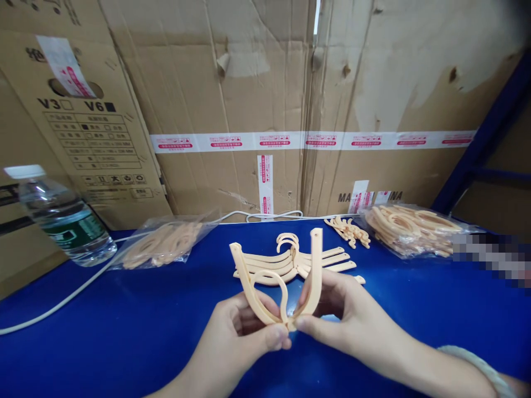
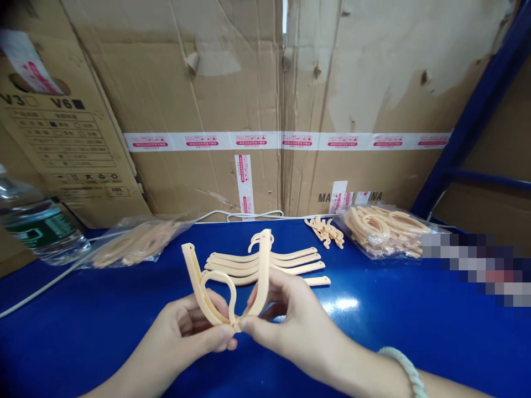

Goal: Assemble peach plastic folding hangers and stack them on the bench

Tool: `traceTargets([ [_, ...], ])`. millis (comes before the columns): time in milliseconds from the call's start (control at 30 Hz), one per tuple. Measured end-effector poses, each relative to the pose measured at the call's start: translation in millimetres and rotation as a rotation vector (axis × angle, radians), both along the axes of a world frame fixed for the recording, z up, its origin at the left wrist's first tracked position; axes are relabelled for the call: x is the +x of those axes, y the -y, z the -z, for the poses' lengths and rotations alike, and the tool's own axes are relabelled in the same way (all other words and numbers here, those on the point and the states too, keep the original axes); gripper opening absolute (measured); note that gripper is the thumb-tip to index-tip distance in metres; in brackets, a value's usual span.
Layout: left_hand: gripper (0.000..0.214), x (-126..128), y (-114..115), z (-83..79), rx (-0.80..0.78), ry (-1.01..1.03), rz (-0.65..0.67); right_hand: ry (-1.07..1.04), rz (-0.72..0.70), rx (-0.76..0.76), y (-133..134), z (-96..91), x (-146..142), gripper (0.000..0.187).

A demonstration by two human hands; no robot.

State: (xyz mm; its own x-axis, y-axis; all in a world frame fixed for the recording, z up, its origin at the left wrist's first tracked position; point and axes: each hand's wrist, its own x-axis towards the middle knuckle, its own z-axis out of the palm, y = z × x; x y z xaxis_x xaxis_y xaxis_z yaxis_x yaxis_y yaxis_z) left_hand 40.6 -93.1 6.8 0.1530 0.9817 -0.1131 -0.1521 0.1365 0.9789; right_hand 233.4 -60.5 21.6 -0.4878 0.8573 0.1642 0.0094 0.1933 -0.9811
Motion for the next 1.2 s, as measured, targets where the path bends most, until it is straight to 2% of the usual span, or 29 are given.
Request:
traceTargets([
  [67,0.027,-4,-3,-6.6,0.002,0.004,-0.048,-0.009,-0.04,0.019,-11,-9.5,12,0.022],
  [133,0.029,-10,-7,-14.2,0.004,0.015,-0.12,0.045,-0.098,0.106,-25,-20.2,29,0.022],
  [233,0.03,-20,-16,-23.4,-0.02,0.082,-0.217,0.263,-0.16,0.382,-42,-35.7,55,0.016],
  [333,0.027,-30,-24,-27.6,-0.044,0.138,-0.274,0.453,-0.135,0.707,-51,-47.6,72,0.004],
  [433,0.028,-39,-32,-27.4,-0.065,0.112,-0.294,0.627,-0.07,0.869,-55,-52.8,82,0.007],
  [533,0.033,-46,-39,-23.7,0.005,-0.022,-0.324,0.834,-0.083,0.842,-57,-51.2,86,0.01],
  [733,0.027,-50,-45,-14.5,0.393,-0.511,-0.339,1.131,-0.155,0.543,-57,-46.0,79,0.022],
  [800,0.016,-46,-38,-14.8,0.572,-0.69,-0.293,1.179,-0.166,0.533,-54,-47.7,76,0.021],
  [867,0.005,-39,-28,-15.1,0.782,-0.851,-0.2,1.172,-0.137,0.584,-47,-50.3,73,0.02],
  [900,0.008,-36,-23,-14.1,0.878,-0.926,-0.145,1.154,-0.103,0.613,-42,-51.1,71,0.019],
  [967,0.023,-31,-15,-7.7,1.061,-1.091,-0.014,1.112,-0.006,0.661,-31,-50.2,65,0.026],
  [1033,0.055,-29,-14,5.3,1.231,-1.268,0.138,1.099,0.061,0.682,-21,-44.4,56,0.045],
  [1067,0.068,-28,-16,13.5,1.323,-1.297,0.156,1.108,0.063,0.677,-17,-39.7,50,0.055],
  [1133,0.086,-29,-25,30.3,1.324,-1.366,0.143,1.156,0.031,0.635,-13,-27.9,38,0.071],
  [1200,0.091,-30,-35,43.4,1.248,-1.418,0.107,1.212,0.029,0.579,-14,-15.2,29,0.075],
])
